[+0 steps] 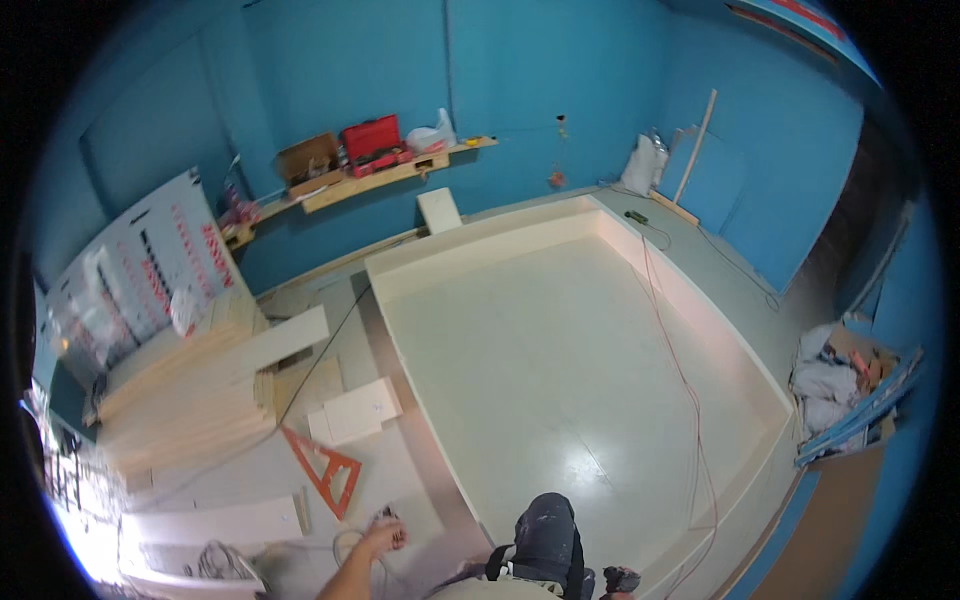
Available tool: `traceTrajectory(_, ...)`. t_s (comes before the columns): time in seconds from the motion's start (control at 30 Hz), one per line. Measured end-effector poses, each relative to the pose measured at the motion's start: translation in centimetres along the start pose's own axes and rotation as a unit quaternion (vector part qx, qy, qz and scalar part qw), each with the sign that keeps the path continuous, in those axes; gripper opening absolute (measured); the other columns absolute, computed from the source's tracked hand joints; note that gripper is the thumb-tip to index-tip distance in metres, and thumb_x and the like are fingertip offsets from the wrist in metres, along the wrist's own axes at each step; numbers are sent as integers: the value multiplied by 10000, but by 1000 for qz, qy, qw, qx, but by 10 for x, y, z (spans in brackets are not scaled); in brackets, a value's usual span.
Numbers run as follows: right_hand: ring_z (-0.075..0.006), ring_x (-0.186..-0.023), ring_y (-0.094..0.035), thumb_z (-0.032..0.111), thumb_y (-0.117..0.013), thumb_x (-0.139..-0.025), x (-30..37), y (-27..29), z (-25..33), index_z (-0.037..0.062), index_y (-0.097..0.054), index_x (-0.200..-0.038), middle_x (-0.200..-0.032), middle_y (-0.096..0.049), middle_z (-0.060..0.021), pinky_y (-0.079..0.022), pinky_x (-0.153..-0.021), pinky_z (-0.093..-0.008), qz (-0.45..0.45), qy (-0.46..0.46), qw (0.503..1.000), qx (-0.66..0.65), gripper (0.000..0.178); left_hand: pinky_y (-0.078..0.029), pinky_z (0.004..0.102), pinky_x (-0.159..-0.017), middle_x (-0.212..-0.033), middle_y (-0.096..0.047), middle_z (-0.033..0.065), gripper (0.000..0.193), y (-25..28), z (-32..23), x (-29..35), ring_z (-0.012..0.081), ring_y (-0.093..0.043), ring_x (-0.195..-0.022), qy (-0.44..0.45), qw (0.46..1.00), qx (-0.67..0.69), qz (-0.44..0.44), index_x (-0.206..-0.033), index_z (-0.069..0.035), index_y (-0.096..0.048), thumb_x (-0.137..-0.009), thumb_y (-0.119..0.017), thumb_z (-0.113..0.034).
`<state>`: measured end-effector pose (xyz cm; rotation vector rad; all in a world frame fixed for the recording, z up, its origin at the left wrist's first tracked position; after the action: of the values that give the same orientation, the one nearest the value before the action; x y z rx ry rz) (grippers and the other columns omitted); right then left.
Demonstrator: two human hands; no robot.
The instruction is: The person uses a cordless drill to drive screws into a white cabinet, securing its panels together. They reposition the cabinet and continue fastening multiple screws along the edges.
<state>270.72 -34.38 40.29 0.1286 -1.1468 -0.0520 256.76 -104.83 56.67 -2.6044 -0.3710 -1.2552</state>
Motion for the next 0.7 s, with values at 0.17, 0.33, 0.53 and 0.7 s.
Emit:
traceTrajectory(0.17,-220,-598,-613,108,-755,-733,-45,-23,154,105,-650,-745,-704,-625,-76,-494,-523,-413,79,2,997,17,106,-566,368,-682,-790,-662,101,162,23,70,-99,207,-642,-666,16,999,-38,-6,-924,-45,-666,-920,-632,-203)
traceTrajectory(0.33,-221,-784,-679,154,-738,-742,-106,-13,365,48,-707,-854,-825,-694,-145,-550,-664,-379,250,588,761,113,157,-530,379,-618,-746,-658,88,200,-17,47,-117,200,-633,-641,115,986,-70,-94,-846,-57,-668,-916,-602,-232)
traceTrajectory(0.53,-295,-898,-690,282,-787,-638,-136,-61,645,37,-697,-941,-940,-715,-160,-553,-785,-375,-114,163,854,480,400,-488,391,-541,-692,-653,71,273,-55,-39,-181,192,-623,-612,92,987,-11,-135,-752,-73,-671,-912,-566,-268)
traceTrajectory(0.7,-259,-934,-690,312,-818,-645,-165,-96,791,61,-700,-1021,-975,-720,-133,-550,-807,-367,-63,179,837,513,467,-437,312,-442,-635,-611,69,190,-130,-229,-250,154,-545,-501,-1,992,34,-121,-788,2,-655,-875,-658,-167)
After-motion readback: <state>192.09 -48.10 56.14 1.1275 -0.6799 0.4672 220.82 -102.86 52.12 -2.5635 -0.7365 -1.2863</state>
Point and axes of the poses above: each hand's wrist, its own x-axis away from the middle knuckle, its own y-axis out of the back of the hand, z = x × y, the point moved 6 cm from there along -x, towards the middle knuckle
